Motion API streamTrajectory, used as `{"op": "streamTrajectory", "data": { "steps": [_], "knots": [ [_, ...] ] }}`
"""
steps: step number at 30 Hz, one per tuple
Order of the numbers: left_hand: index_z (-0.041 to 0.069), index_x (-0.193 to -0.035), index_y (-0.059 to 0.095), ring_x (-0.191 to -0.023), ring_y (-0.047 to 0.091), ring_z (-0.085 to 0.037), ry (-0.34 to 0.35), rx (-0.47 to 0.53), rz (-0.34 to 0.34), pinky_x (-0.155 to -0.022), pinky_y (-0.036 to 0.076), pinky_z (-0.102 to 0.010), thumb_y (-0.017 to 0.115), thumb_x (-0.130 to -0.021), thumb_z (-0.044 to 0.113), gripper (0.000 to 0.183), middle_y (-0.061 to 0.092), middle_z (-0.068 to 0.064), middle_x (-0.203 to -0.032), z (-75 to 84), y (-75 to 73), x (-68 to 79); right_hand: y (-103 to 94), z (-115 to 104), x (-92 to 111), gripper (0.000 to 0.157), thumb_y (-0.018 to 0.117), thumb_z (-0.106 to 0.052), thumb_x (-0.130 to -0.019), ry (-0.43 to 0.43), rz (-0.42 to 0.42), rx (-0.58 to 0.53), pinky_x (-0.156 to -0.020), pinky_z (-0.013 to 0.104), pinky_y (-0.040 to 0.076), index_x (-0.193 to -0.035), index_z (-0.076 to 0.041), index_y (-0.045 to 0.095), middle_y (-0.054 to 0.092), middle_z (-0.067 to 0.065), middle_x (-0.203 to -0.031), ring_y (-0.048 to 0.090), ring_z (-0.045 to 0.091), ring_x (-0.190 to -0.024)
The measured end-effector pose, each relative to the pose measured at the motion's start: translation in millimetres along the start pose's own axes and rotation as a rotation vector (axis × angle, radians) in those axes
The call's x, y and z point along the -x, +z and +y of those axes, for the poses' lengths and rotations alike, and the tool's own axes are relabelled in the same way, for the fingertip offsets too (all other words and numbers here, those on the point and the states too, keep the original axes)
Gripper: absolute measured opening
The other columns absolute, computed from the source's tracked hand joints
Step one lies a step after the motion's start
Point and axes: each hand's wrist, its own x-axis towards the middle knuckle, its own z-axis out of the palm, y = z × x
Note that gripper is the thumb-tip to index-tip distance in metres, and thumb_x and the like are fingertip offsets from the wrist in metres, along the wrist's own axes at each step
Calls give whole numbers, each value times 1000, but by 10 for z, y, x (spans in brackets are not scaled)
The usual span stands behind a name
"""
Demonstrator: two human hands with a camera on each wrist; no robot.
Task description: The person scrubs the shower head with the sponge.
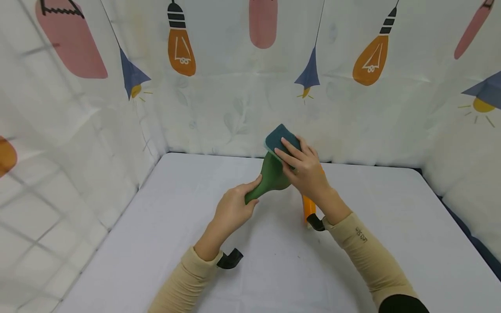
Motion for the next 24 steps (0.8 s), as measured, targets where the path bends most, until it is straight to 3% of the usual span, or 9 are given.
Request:
{"op": "streamTrajectory", "data": {
  "steps": [5, 9, 12, 18, 24],
  "knots": [
    [18, -148, 57, -90, 65, -22, 7, 19, 20, -66, 50, -36, 78, -90, 1, 65, 68, -15, -129, -3, 24, 0, -49, 142, 67, 38, 71, 7, -91, 236, 19, -119, -101, 63, 45, -130, 3, 69, 57, 22, -142, 46, 50, -136],
    [18, -148, 57, -90, 66, -22, -2, 31, 21, -66, 49, -36, 78, -90, 1, 64, 68, -15, -129, -7, 32, -2, -43, 238, 146, 38, 68, 7, -95, 375, 32, -236, -109, 54, 40, -133, 5, 65, 54, 22, -145, 43, 46, -140],
    [19, -148, 58, -90, 65, -21, -20, 39, 3, -65, 48, -34, 78, -90, 2, 64, 68, -15, -130, -16, 42, -8, -34, 286, 208, 38, 66, 7, -96, 437, 37, -303, -114, 50, 33, -134, 6, 63, 53, 22, -146, 43, 43, -140],
    [21, -149, 56, -103, 66, -23, -51, 133, -21, -72, 52, -37, 77, -91, 5, 64, 62, -12, -139, -62, 44, -31, -56, 346, 316, 39, 65, 2, -99, 553, 44, -341, -112, 50, 37, -138, 2, 62, 53, 17, -148, 42, 37, -142],
    [25, -149, 56, -112, 62, -24, -122, 272, -42, -83, 51, -42, 78, -92, 8, 63, 56, -7, -146, -124, 32, -70, -60, 363, 375, 40, 67, 2, -98, 558, 22, -331, -113, 55, 34, -138, 0, 62, 51, 17, -149, 39, 42, -143]
  ]
}}
